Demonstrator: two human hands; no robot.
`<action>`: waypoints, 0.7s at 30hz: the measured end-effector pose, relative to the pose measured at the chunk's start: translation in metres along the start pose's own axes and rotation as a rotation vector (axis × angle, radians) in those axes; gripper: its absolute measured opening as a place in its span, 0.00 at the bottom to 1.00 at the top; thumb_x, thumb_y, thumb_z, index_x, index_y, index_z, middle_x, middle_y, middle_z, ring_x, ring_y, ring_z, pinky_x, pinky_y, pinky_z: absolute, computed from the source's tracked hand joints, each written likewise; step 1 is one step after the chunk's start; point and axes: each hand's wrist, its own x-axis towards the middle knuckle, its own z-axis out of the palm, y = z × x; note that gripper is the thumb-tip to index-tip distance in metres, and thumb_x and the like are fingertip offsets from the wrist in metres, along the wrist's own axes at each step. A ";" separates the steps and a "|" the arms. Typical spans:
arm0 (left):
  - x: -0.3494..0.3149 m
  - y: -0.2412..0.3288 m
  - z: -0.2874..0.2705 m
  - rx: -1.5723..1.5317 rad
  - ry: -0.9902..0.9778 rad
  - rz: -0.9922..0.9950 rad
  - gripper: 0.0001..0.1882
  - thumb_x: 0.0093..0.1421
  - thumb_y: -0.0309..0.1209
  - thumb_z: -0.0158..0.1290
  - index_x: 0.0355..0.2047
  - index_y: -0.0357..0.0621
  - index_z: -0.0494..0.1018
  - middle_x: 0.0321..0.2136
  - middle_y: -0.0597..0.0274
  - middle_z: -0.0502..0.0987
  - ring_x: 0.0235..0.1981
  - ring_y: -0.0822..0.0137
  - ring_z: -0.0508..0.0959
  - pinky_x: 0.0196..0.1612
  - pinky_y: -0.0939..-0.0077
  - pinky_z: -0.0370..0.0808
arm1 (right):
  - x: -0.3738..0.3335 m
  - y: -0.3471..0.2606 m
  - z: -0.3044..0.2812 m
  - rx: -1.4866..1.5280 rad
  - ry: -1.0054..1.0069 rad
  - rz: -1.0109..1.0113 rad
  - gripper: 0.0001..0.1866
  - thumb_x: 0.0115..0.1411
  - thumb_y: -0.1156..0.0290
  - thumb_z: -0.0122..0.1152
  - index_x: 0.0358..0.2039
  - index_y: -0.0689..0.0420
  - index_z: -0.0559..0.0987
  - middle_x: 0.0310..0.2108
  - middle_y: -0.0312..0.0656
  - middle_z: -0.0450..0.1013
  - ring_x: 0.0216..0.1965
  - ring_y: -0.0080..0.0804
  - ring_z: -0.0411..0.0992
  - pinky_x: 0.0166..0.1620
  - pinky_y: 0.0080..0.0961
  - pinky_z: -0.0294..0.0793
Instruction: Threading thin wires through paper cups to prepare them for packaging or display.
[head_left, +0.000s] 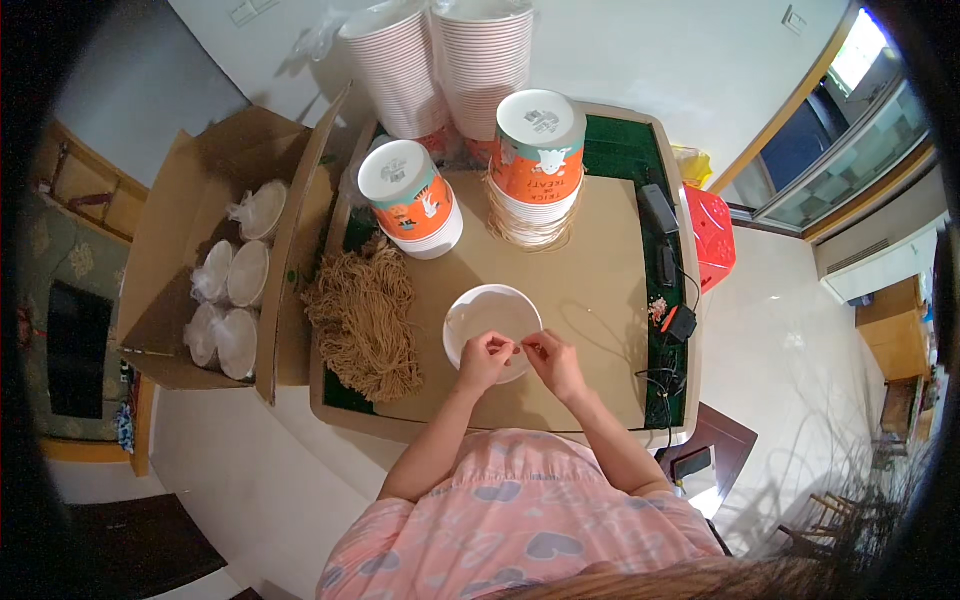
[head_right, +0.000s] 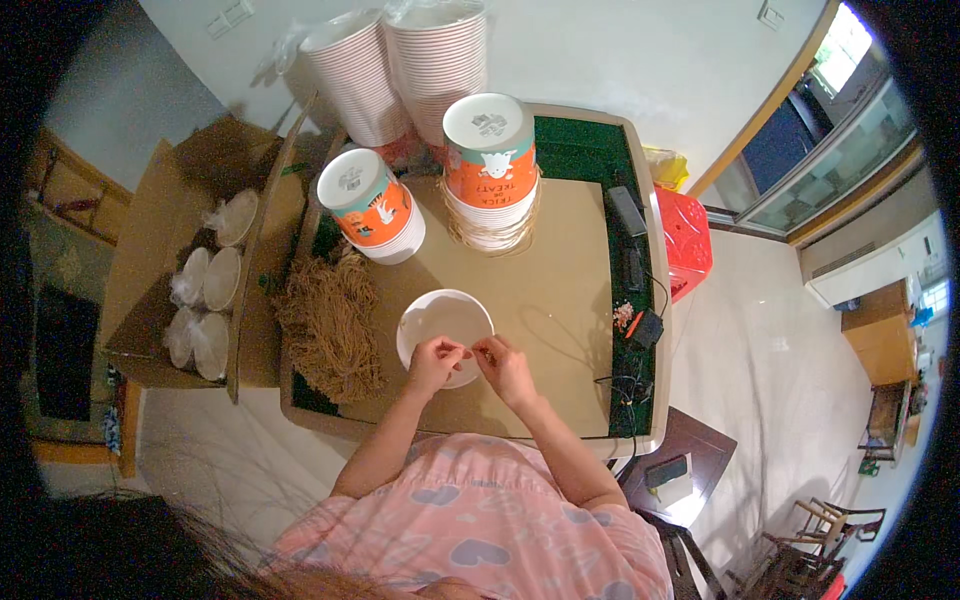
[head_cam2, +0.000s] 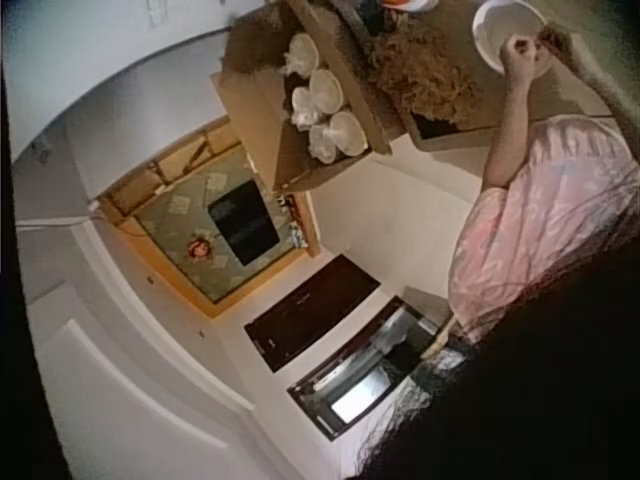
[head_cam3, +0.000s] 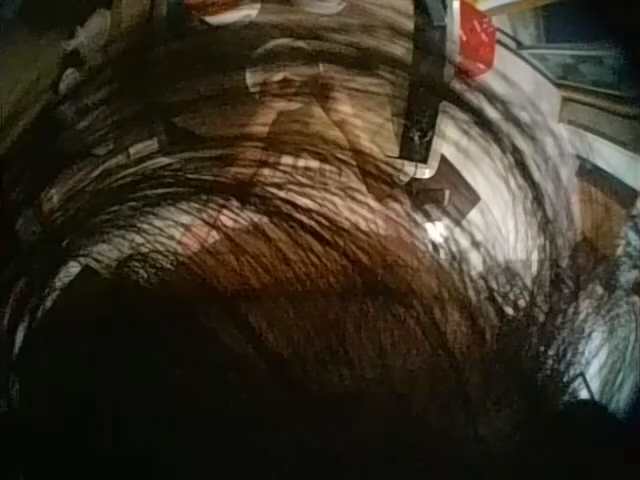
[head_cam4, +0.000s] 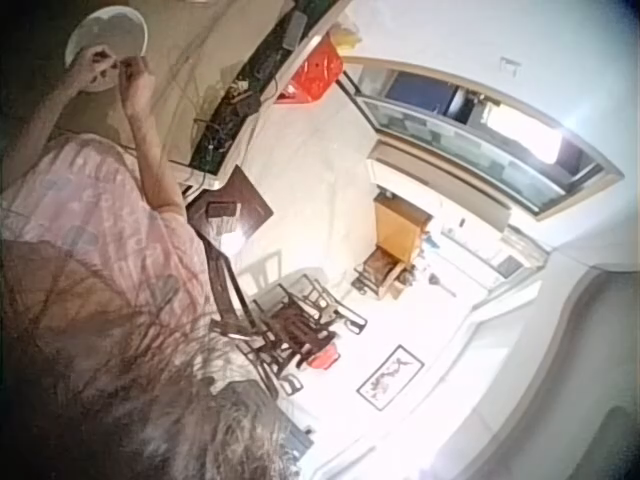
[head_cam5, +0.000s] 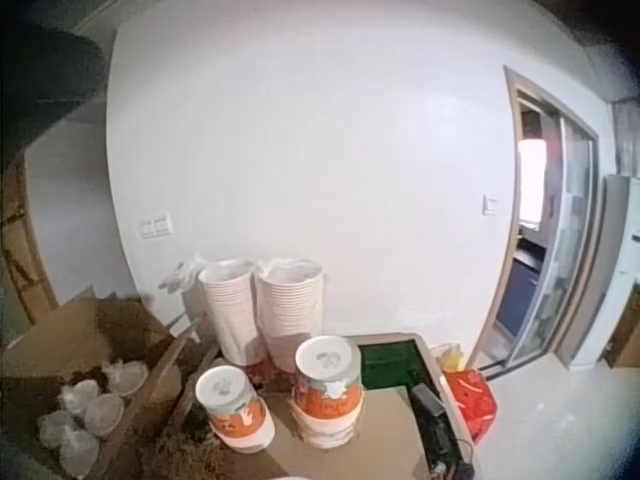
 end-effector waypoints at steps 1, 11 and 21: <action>0.000 0.000 0.000 0.007 0.009 -0.019 0.04 0.54 0.24 0.50 0.26 0.35 0.71 0.25 0.59 0.78 0.20 0.75 0.74 0.23 0.83 0.71 | 0.000 0.000 0.000 0.010 0.004 0.014 0.05 0.50 0.78 0.57 0.29 0.61 0.74 0.28 0.46 0.72 0.26 0.38 0.73 0.29 0.27 0.72; 0.003 -0.010 0.007 0.096 -0.087 0.127 0.08 0.54 0.28 0.52 0.32 0.37 0.75 0.23 0.64 0.77 0.19 0.78 0.73 0.19 0.84 0.68 | -0.002 -0.005 -0.005 -0.100 -0.008 -0.002 0.04 0.50 0.76 0.58 0.29 0.59 0.75 0.27 0.42 0.72 0.21 0.30 0.71 0.25 0.22 0.70; 0.001 0.000 -0.003 0.232 -0.025 0.222 0.07 0.54 0.28 0.52 0.28 0.37 0.76 0.20 0.65 0.76 0.19 0.78 0.73 0.22 0.84 0.69 | -0.001 -0.002 -0.006 -0.146 -0.002 -0.079 0.04 0.51 0.75 0.58 0.29 0.60 0.75 0.27 0.44 0.72 0.20 0.31 0.71 0.25 0.23 0.70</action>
